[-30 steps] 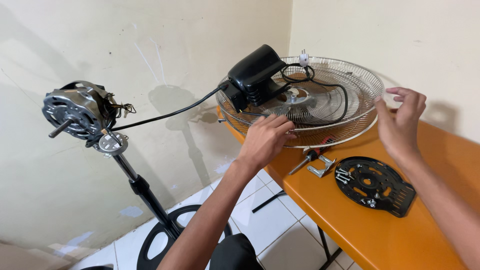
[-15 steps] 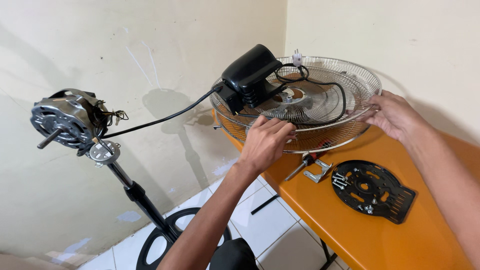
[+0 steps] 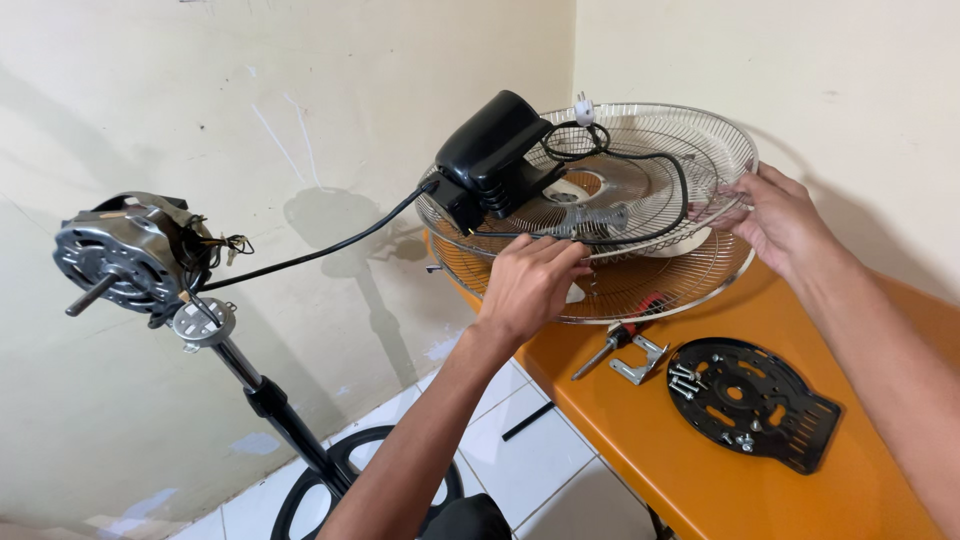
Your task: The person is repairing a standing fan. They adjust the fan cage, attach the motor to the stand, and use a screwdriver to tighten screws on the motor assembly.
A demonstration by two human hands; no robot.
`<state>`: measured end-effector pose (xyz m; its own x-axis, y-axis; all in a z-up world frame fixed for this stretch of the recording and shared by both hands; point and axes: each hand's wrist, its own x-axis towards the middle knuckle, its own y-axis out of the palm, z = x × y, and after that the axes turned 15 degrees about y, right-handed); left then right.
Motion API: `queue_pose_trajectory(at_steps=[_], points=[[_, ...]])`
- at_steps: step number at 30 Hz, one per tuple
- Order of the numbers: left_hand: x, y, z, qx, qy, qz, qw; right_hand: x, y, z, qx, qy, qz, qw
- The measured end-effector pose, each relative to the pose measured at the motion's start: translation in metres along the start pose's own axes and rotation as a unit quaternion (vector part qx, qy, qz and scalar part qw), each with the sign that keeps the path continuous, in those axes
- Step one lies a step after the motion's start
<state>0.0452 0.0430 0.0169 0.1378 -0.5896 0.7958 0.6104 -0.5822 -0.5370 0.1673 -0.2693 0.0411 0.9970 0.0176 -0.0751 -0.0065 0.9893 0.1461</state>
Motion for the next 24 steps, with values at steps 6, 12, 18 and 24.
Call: queue_pose_trajectory(at_steps=[6, 12, 18, 24], points=[[-0.003, 0.012, 0.005, -0.013, -0.030, -0.012, 0.999, -0.001, 0.010, 0.001, 0.009, 0.009, 0.034, 0.999], [0.004, 0.008, 0.008, -0.035, -0.023, -0.016, 0.999, 0.000, -0.006, -0.027, 0.006, 0.099, -0.025, 0.995], [0.018, 0.004, 0.011, -0.046, -0.034, -0.024, 0.998, 0.012, -0.004, -0.045, -0.426, 0.066, 0.019, 0.902], [0.024, -0.001, 0.012, -0.041, -0.030, -0.017, 0.999, 0.001, 0.061, -0.052, -0.610, -0.079, 0.134, 0.777]])
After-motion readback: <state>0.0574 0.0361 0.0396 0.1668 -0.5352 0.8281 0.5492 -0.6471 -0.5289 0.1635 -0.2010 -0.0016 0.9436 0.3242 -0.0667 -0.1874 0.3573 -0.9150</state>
